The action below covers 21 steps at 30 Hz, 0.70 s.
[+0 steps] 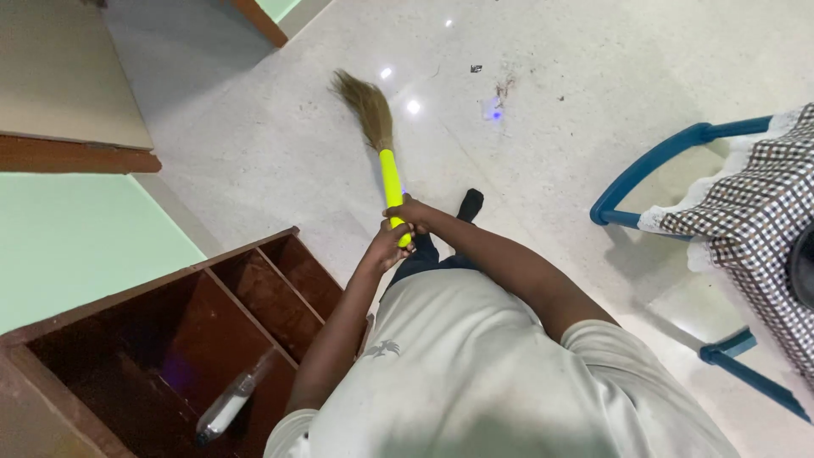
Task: The person sweeps the floor using a broom, moving debris across different areas of the room.
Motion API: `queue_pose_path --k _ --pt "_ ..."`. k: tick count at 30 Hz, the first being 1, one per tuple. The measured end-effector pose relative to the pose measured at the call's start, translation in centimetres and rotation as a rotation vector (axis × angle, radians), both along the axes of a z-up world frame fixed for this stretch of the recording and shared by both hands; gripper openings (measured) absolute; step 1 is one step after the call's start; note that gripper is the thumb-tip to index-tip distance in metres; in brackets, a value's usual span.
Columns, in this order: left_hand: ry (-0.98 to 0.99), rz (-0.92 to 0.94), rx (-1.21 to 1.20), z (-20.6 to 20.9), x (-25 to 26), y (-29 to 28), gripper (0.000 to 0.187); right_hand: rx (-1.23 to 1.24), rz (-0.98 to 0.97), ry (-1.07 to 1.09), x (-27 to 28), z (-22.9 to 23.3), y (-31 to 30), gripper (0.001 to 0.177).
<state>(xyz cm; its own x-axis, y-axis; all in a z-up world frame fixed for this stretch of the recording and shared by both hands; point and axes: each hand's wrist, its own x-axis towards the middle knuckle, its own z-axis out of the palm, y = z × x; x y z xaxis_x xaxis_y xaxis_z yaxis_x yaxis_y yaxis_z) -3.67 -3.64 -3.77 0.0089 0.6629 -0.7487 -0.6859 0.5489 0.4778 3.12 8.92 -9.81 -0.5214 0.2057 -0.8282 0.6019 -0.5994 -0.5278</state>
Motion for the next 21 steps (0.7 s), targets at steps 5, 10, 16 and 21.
queue_pose_path --k 5,10,16,21 --pt "-0.088 -0.043 -0.086 -7.0 0.9 2.2 0.017 -0.111 0.003 -0.090 1.0 -4.2 2.0 0.047" --pt "-0.168 -0.282 -0.107 -9.9 5.5 9.2 0.013 -0.114 -0.124 -0.174 7.4 -4.8 7.6 0.039" --pt "-0.201 -0.345 -0.089 -8.4 7.3 17.4 0.013 0.055 -0.239 -0.191 10.7 -3.6 14.7 0.046" --pt "-0.049 -0.330 -0.011 -4.1 8.0 16.9 0.018 0.148 -0.238 -0.129 11.6 -3.1 14.7 0.066"
